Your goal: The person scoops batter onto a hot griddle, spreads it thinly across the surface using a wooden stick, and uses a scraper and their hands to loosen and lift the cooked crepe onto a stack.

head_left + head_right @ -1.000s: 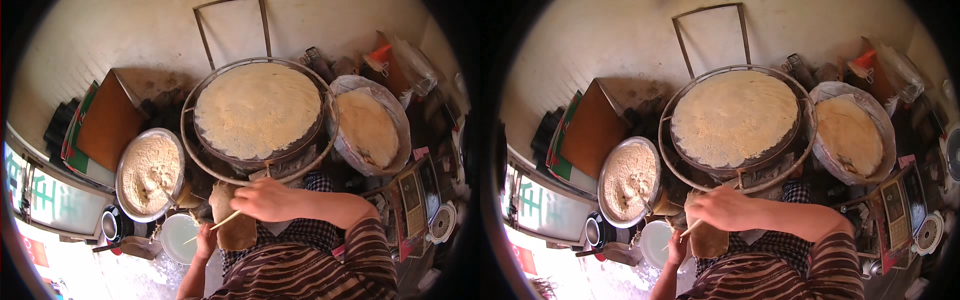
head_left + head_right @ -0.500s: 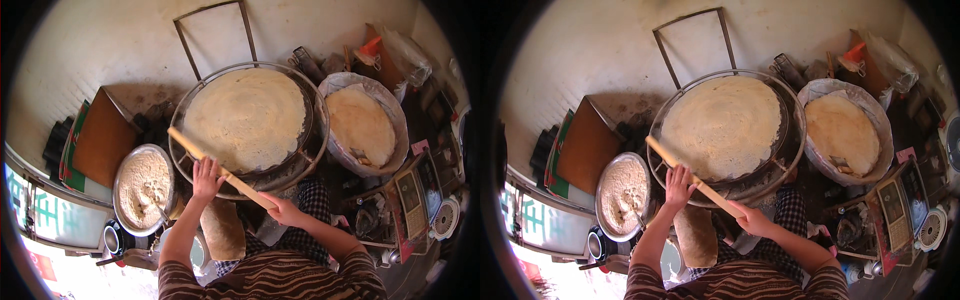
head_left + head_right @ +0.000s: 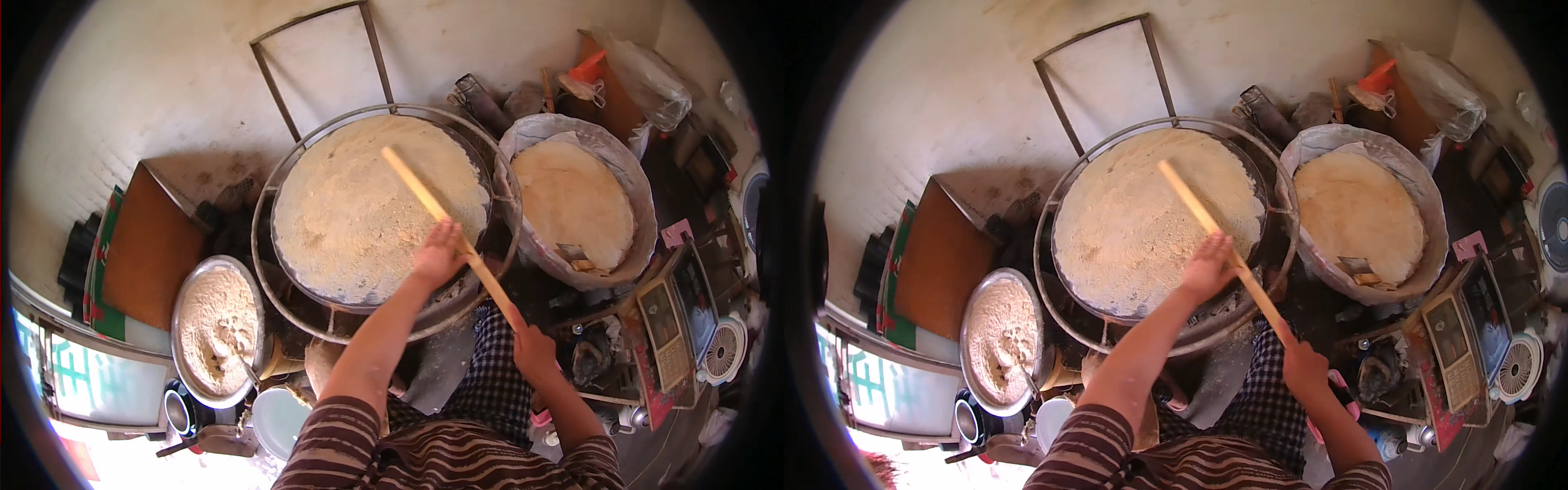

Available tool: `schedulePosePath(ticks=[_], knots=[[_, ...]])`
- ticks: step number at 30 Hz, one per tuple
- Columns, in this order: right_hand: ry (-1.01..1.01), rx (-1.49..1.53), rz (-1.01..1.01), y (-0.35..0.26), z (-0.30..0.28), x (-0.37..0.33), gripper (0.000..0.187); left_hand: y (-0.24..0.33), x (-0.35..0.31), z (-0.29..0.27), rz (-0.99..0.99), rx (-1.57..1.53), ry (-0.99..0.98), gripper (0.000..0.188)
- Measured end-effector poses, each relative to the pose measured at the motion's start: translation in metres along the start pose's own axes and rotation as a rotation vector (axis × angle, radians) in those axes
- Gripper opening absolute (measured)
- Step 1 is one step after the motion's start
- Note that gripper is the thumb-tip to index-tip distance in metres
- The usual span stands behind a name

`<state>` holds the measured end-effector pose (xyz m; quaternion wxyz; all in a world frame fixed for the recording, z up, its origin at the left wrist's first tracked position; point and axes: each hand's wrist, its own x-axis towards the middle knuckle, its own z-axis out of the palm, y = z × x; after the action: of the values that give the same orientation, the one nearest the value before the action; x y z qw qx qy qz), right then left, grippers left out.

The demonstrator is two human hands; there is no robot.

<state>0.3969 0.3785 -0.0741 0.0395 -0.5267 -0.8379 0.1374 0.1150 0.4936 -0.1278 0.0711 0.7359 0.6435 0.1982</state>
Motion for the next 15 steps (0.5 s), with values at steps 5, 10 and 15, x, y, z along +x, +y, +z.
schedulePosePath(ticks=[5, 10, 15], knots=[[-0.172, 0.794, 0.183, 0.005, 0.011, -0.027, 0.062, 0.022, 0.010, 0.003, 0.123, -0.073, 0.016, 0.059], [-0.489, 1.497, 0.227, -0.048, 0.020, -0.002, 0.056, -0.038, -0.034, -0.026, -0.023, 0.044, 0.202, 0.037], [-0.819, 1.757, 0.185, -0.102, 0.049, 0.008, 0.057, -0.096, -0.112, -0.071, -0.141, 0.114, 0.245, 0.035]])
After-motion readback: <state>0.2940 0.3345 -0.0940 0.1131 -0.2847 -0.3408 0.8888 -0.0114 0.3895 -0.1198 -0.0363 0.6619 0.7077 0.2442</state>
